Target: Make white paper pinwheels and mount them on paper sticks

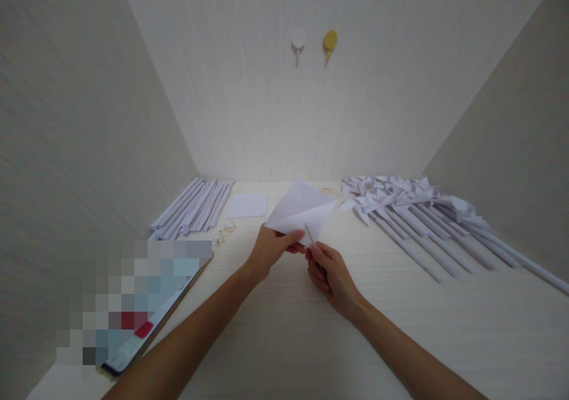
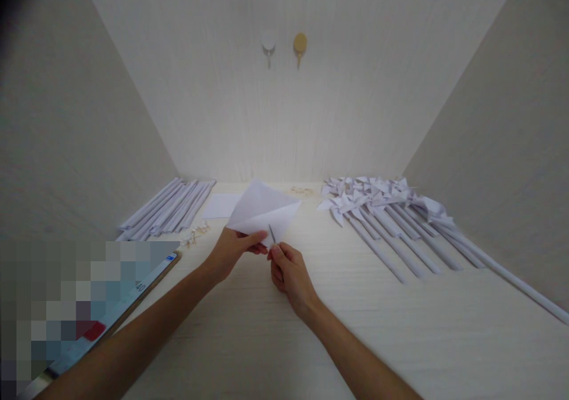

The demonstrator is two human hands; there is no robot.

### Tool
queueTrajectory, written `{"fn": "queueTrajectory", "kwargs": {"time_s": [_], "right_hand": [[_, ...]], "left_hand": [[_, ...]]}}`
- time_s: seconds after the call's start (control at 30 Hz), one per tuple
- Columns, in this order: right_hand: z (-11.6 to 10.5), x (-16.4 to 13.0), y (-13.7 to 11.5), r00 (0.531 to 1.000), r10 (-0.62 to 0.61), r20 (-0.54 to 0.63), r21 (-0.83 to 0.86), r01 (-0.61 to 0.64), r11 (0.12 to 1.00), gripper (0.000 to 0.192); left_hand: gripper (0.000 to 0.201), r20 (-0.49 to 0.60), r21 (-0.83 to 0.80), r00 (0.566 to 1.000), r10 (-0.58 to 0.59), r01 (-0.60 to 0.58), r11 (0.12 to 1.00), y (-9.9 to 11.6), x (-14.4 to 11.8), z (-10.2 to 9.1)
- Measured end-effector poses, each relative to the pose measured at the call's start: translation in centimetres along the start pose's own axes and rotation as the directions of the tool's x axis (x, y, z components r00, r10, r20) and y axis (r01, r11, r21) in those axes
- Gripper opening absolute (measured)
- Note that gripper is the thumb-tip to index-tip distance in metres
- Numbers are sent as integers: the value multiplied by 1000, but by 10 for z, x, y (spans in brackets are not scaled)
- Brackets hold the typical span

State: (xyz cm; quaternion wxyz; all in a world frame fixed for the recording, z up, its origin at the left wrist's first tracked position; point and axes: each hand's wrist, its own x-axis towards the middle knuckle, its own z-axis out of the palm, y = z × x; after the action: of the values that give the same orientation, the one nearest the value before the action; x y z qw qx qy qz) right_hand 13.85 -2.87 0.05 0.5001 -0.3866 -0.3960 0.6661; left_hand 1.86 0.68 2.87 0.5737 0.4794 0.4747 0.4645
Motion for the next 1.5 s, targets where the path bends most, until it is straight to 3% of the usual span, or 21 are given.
{"fn": "queueTrajectory", "kwargs": {"time_s": [0.33, 0.7, 0.9, 1.5], "right_hand": [[1, 1, -1, 1000, -6, -11, 41, 6, 999, 37], [0, 0, -4, 995, 42, 96, 119, -53, 991, 37], [-1, 0, -3, 996, 41, 78, 119, -51, 992, 37], [0, 0, -3, 998, 55, 36, 124, -59, 991, 36]], "left_hand": [[10, 65, -2, 997, -43, 43, 999, -3, -1, 2], [16, 102, -55, 995, -12, 18, 998, -4, 0, 0], [19, 82, 13, 996, 44, -46, 999, -4, -1, 1], [18, 70, 2, 997, 32, -32, 999, -7, -1, 2]]}}
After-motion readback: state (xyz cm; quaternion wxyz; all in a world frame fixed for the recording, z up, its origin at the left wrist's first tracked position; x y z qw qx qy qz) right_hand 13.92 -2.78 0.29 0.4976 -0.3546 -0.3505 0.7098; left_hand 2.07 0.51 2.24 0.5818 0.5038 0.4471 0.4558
